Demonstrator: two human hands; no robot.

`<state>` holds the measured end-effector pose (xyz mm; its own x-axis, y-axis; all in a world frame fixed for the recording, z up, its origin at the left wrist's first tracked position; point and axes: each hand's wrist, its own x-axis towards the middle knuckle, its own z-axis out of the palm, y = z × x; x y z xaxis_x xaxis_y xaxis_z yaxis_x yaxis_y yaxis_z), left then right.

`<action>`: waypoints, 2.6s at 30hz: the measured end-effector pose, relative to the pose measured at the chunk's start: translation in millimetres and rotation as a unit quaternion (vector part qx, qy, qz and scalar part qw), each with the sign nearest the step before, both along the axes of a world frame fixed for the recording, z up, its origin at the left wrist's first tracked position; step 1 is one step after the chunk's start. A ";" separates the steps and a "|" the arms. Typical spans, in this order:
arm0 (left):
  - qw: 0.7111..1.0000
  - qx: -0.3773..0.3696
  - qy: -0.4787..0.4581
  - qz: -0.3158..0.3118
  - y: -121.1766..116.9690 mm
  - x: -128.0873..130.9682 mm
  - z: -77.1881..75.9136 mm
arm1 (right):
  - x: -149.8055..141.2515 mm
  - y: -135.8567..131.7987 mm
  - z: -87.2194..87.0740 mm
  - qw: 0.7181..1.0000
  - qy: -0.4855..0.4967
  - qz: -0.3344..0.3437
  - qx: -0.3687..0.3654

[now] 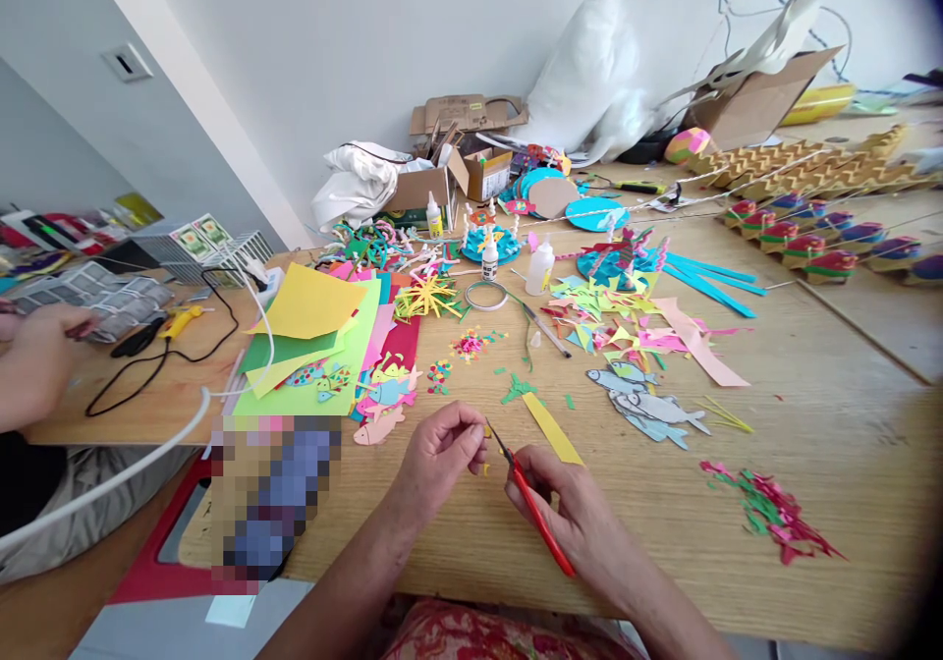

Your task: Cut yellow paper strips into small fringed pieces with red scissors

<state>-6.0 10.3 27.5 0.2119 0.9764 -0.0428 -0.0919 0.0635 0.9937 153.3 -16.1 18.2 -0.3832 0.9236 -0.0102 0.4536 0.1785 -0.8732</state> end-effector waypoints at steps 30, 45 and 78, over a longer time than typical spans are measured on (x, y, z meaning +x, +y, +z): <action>0.999 -0.003 0.029 0.018 -2.3 1.3 0.6 | -3.2 -0.7 -3.9 0.999 0.023 -0.028 -0.002; 0.954 0.102 0.280 -0.034 -0.4 -8.1 6.2 | -4.1 24.2 15.7 0.992 0.032 -0.072 0.093; 0.994 0.025 0.100 -0.032 3.5 4.1 -5.9 | -9.8 20.9 -2.6 0.979 0.178 -0.102 -0.017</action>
